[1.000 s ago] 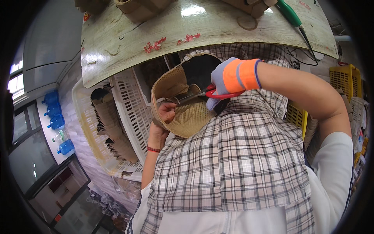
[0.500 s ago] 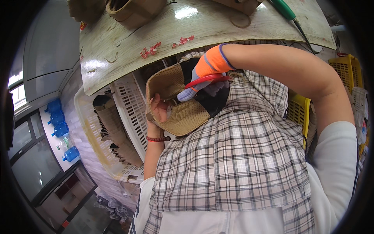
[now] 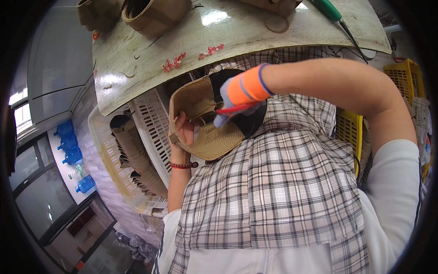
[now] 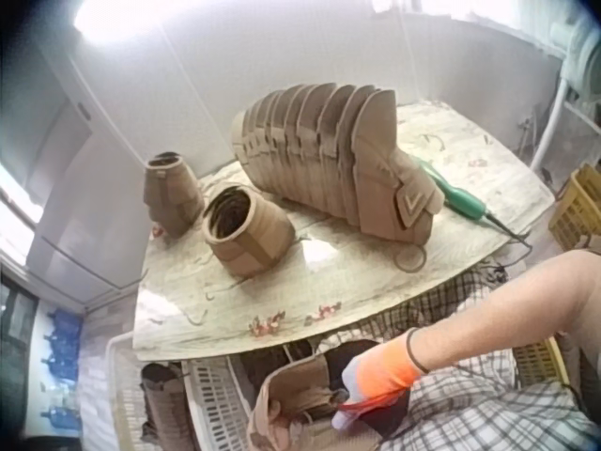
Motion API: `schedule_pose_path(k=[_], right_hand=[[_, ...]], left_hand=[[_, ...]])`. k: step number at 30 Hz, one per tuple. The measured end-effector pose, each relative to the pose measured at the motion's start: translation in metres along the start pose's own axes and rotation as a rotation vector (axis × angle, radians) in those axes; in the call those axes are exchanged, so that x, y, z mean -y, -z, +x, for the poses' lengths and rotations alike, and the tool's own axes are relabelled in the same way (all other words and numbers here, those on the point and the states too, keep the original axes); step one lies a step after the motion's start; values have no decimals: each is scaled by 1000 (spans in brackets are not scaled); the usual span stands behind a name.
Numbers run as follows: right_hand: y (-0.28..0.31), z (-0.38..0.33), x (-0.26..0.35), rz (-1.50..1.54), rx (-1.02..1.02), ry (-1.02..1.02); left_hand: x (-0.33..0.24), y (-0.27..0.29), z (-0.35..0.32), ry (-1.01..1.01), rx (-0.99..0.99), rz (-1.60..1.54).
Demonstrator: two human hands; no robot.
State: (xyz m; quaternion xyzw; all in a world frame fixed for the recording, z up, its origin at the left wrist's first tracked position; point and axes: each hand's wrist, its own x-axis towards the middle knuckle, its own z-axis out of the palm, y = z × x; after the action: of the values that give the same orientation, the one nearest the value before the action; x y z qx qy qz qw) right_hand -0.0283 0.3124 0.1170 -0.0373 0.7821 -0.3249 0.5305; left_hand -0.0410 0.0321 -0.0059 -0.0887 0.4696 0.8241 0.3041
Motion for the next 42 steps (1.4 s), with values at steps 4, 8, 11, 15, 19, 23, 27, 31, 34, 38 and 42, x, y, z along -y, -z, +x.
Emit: schedule_pose_path(k=[4,8,11,15,19,23,27,31,34,38,42], right_hand=[[-12,6,-56,-66,208,150],[-6,-11,-86,281,461,119],[-7,-2,-103,447,438,234],[5,10,-103,355,475,284],[24,15,-92,308,508,254],[32,13,-82,238,436,255],[36,19,-83,224,454,226],[39,13,-73,150,357,206],[23,11,-75,26,147,239],[2,-9,-108,-128,-54,504],[-16,-53,-123,292,6,225]], left_hand=[[23,35,4,-12,-27,-178],[17,-16,10,-63,175,-127],[19,-20,17,-71,147,-76],[34,20,29,-104,153,248],[48,41,35,0,170,70],[27,7,27,107,65,-67],[26,4,24,63,104,-26],[26,7,19,5,84,122],[26,22,6,-62,118,179],[-60,-49,-44,-278,337,381],[-139,-78,-105,-830,81,1388]])
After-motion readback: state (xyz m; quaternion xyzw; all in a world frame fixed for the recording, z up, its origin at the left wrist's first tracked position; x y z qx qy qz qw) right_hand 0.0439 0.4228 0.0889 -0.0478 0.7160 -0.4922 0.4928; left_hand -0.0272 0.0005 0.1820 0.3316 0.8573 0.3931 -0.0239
